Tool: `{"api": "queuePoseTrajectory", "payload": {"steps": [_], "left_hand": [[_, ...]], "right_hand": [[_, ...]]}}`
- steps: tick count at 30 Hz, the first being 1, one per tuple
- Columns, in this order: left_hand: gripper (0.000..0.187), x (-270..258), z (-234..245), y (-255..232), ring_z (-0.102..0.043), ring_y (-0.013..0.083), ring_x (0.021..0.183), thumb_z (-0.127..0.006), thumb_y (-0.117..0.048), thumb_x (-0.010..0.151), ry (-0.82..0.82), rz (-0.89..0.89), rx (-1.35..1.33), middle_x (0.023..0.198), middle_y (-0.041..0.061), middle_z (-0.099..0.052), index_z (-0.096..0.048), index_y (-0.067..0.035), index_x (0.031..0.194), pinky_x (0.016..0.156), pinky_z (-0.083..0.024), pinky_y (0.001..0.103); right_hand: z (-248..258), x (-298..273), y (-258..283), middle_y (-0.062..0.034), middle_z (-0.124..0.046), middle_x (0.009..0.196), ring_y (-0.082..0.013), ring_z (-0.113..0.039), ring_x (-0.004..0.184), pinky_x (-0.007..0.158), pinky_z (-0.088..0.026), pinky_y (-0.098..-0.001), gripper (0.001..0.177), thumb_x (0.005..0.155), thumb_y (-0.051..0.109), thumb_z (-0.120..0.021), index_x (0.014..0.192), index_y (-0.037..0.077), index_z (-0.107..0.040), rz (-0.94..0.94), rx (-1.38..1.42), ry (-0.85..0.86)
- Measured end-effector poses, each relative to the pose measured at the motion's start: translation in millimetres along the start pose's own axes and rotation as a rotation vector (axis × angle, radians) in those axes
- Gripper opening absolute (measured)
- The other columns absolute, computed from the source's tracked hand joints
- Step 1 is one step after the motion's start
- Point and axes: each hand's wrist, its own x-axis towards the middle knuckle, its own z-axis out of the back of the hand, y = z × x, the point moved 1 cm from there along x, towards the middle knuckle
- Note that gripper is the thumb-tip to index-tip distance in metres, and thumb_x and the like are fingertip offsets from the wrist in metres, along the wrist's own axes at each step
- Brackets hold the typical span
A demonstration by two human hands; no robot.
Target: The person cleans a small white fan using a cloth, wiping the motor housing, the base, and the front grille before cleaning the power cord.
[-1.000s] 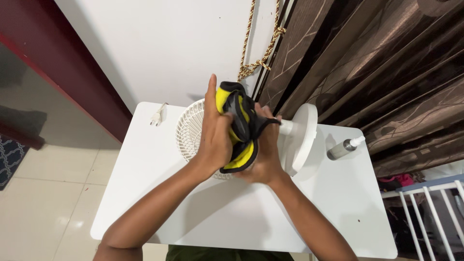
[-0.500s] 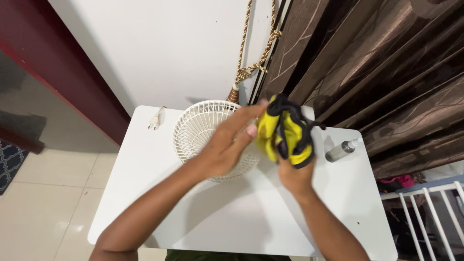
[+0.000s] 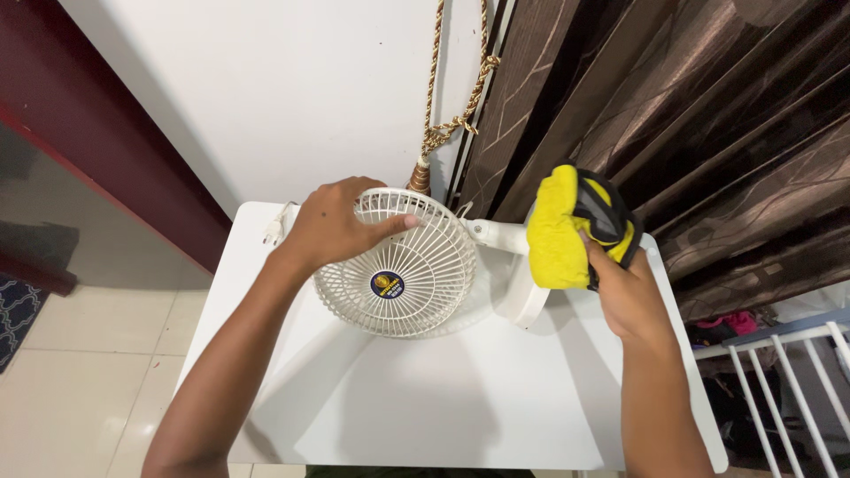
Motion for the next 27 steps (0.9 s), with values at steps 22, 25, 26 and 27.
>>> {"api": "queuePoseTrajectory", "payload": {"steps": [22,25,26,27], "left_hand": [[0.078,-74.8,-19.5,12.8,-0.072,0.0299,0.094,-0.091,-0.058,0.069,-0.734,-0.714,0.243,0.107,0.018,-0.075,-0.072,0.005,0.111,0.08,-0.058,0.041],[0.081,-88.5,-26.1,15.0,-0.072,0.0282,0.096,-0.091,-0.059,0.07,-0.71,-0.738,0.245,0.108,0.017,-0.074,-0.071,0.006,0.113,0.081,-0.056,0.039],[0.079,-94.7,-29.3,13.4,-0.071,0.0272,0.096,-0.091,-0.059,0.069,-0.709,-0.737,0.242,0.109,0.017,-0.074,-0.07,0.004,0.112,0.08,-0.055,0.039],[0.078,-98.3,-31.2,11.3,-0.07,0.0262,0.096,-0.092,-0.058,0.068,-0.71,-0.737,0.238,0.109,0.016,-0.074,-0.07,0.003,0.111,0.079,-0.055,0.038]], "right_hand": [[-29.7,-18.4,-29.9,-0.0071,-0.071,0.114,-0.0114,-0.068,0.104,0.093,-0.056,-0.0272,0.025,0.098,0.002,-0.067,0.122,-0.004,-0.065,0.236,-0.013,-0.014],[-25.2,-24.0,-41.6,-0.0072,-0.072,0.113,-0.0114,-0.068,0.103,0.091,-0.056,-0.0269,0.025,0.097,0.001,-0.067,0.121,-0.004,-0.065,0.232,-0.037,-0.022],[-23.3,-25.5,-45.6,-0.0072,-0.072,0.113,-0.0115,-0.068,0.103,0.091,-0.056,-0.0267,0.025,0.097,0.001,-0.068,0.121,-0.004,-0.065,0.243,-0.065,-0.025],[-21.9,-27.1,-49.8,-0.0072,-0.072,0.113,-0.0115,-0.068,0.103,0.091,-0.056,-0.0267,0.025,0.097,0.001,-0.068,0.121,-0.004,-0.065,0.245,-0.065,-0.023]]}}
